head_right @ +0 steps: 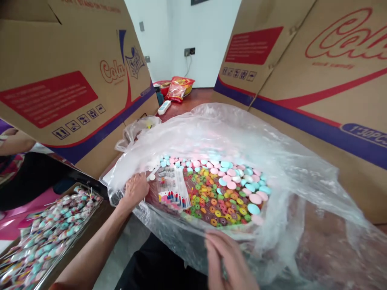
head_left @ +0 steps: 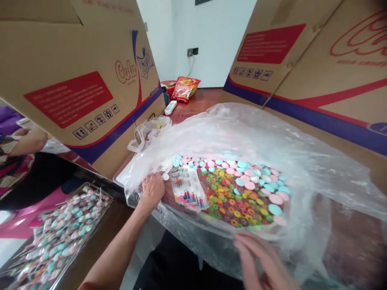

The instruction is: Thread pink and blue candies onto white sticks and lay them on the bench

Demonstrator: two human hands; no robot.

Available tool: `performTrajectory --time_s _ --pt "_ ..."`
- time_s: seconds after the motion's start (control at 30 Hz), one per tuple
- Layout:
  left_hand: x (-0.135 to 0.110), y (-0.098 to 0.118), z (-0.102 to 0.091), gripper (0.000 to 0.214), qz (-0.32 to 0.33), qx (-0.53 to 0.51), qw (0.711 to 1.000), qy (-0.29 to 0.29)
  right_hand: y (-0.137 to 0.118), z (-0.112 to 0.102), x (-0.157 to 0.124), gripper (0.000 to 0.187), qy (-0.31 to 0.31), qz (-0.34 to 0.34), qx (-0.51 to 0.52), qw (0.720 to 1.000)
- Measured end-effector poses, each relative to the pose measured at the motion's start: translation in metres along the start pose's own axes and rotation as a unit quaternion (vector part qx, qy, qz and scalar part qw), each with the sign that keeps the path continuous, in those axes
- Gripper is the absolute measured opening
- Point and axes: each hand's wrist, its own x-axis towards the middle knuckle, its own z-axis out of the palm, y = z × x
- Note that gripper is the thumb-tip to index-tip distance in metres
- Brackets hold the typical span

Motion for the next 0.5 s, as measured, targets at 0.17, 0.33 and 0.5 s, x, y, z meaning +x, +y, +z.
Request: performTrajectory --time_s 0.17,0.33,0.5 --pt "0.005 -0.003 -0.011 0.036 0.05 -0.012 0.998 -0.029 -0.029 0.065 0.026 0.029 -0.084 -0.062 0.043 0.994" --pt "0.004 -0.003 -0.015 0.032 0.073 -0.034 0.995 -0.059 -0.037 0.084 0.031 0.025 -0.14 -0.05 0.063 0.987" --pt "0.007 0.004 -0.016 0.034 0.059 0.0 0.997 -0.048 -0.037 0.088 0.028 0.022 -0.152 -0.038 0.069 0.985"
